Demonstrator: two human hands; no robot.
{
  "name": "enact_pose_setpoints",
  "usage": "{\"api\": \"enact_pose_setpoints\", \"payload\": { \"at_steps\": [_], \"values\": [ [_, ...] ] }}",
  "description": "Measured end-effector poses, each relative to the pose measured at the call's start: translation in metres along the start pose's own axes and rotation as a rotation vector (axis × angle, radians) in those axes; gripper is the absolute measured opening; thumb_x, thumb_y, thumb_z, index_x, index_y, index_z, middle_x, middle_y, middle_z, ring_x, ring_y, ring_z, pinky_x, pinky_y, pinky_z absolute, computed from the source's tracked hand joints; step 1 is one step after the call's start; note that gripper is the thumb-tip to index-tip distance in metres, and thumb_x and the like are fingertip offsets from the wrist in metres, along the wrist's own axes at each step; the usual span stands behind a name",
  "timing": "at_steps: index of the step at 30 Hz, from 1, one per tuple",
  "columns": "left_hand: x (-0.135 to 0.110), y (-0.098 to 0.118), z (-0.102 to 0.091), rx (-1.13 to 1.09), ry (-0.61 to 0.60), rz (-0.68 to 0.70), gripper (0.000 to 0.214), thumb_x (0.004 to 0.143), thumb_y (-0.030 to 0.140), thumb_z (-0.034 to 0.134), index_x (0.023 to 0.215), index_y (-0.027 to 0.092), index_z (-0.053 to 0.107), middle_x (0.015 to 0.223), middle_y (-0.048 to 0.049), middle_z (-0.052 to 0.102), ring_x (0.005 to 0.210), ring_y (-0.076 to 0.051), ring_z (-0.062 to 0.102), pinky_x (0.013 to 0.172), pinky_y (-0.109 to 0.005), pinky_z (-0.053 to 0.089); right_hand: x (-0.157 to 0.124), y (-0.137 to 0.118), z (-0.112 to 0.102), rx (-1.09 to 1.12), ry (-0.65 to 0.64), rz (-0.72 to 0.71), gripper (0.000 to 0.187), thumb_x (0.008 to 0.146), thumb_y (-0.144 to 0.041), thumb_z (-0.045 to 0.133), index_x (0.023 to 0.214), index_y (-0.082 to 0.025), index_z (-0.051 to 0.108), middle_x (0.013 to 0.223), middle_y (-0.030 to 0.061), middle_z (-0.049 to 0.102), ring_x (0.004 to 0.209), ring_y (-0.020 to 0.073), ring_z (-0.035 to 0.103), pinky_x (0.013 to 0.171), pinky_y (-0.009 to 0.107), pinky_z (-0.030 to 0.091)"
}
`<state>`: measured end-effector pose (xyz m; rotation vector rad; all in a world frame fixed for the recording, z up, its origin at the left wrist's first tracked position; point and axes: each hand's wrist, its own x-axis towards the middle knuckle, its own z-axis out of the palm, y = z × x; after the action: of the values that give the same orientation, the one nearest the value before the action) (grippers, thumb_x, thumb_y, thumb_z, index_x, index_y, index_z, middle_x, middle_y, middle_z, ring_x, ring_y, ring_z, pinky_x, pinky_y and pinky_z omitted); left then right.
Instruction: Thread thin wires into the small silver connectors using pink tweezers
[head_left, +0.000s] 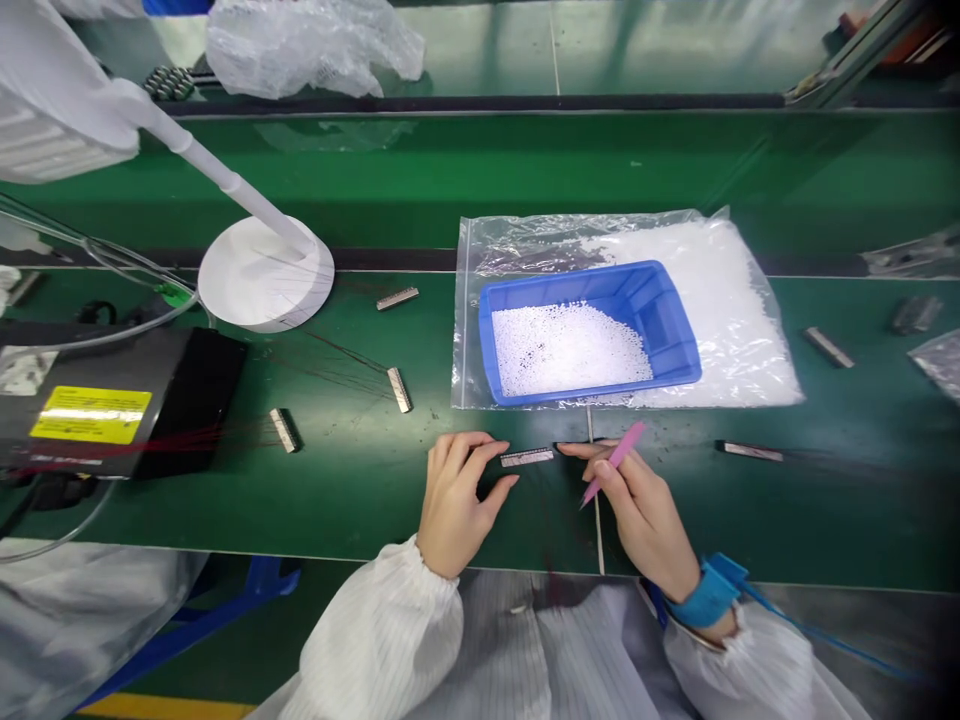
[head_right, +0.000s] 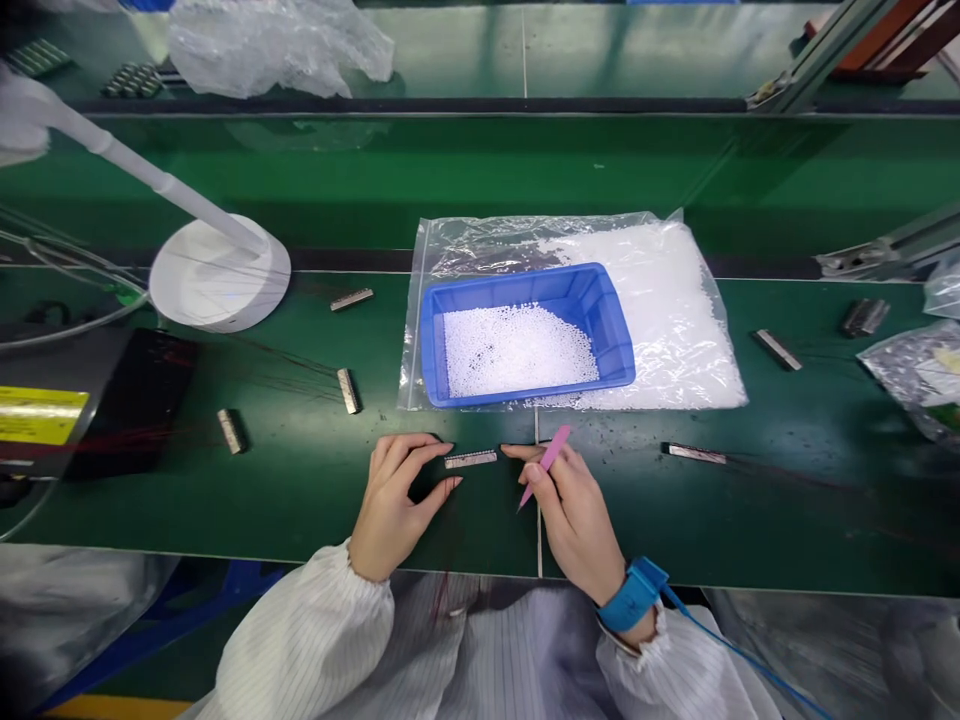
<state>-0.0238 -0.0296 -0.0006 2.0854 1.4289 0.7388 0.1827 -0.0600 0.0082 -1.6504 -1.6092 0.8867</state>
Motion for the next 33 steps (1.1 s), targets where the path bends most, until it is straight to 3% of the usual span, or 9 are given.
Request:
{"api": "enact_pose_setpoints", "payload": {
  "at_steps": [6,18,25,28,33],
  "values": [
    [0.002,-0.001,-0.001,0.024,0.010,-0.001,0.019,0.083,0.020,0.063,0.102,0.023,0.060,0.099,-0.0051,0.060,0.096,-0.023,0.051,0.080,-0.039,0.044,0.001,-0.003,0.007,-0.093,-0.025,-0.059,0.024,0.094,-0.026,0.037,0.077,-0.023,0.053,0.113,0.0019,0.066,0.092,0.0201,0.057,0.079,0.040,0.046],
    [0.003,0.001,-0.002,0.020,-0.019,-0.042,0.016,0.083,0.022,0.064,0.100,0.022,0.062,0.099,-0.0039,0.061,0.095,-0.021,0.051,0.080,-0.036,0.040,0.000,0.004,0.008,-0.076,-0.064,-0.134,0.018,0.093,-0.020,0.039,0.079,-0.023,0.049,0.118,0.0008,0.063,0.099,0.0201,0.054,0.084,0.042,0.039],
    [0.004,0.001,-0.001,0.017,-0.010,-0.035,0.014,0.083,0.022,0.065,0.097,0.022,0.064,0.097,-0.0035,0.061,0.095,-0.020,0.051,0.081,-0.035,0.040,0.000,0.001,0.008,-0.082,-0.060,-0.111,0.023,0.095,-0.026,0.038,0.077,-0.023,0.052,0.115,0.0031,0.064,0.093,0.0204,0.054,0.076,0.039,0.040],
    [0.003,0.001,0.000,0.034,-0.013,-0.042,0.015,0.082,0.021,0.065,0.097,0.022,0.064,0.098,-0.0033,0.061,0.096,-0.021,0.051,0.081,-0.035,0.039,-0.001,0.002,0.008,-0.067,-0.064,-0.089,0.025,0.095,-0.030,0.037,0.080,-0.023,0.055,0.109,0.0044,0.065,0.092,0.0209,0.054,0.077,0.039,0.039],
    [0.007,-0.001,0.000,0.068,-0.067,-0.037,0.021,0.080,0.024,0.068,0.101,0.024,0.064,0.101,-0.0032,0.060,0.097,-0.021,0.051,0.082,-0.035,0.038,-0.001,0.008,0.012,0.052,0.021,0.007,0.029,0.095,-0.037,0.037,0.103,-0.024,0.061,0.099,0.0060,0.065,0.089,0.0204,0.056,0.080,0.038,0.042]
  ]
}}
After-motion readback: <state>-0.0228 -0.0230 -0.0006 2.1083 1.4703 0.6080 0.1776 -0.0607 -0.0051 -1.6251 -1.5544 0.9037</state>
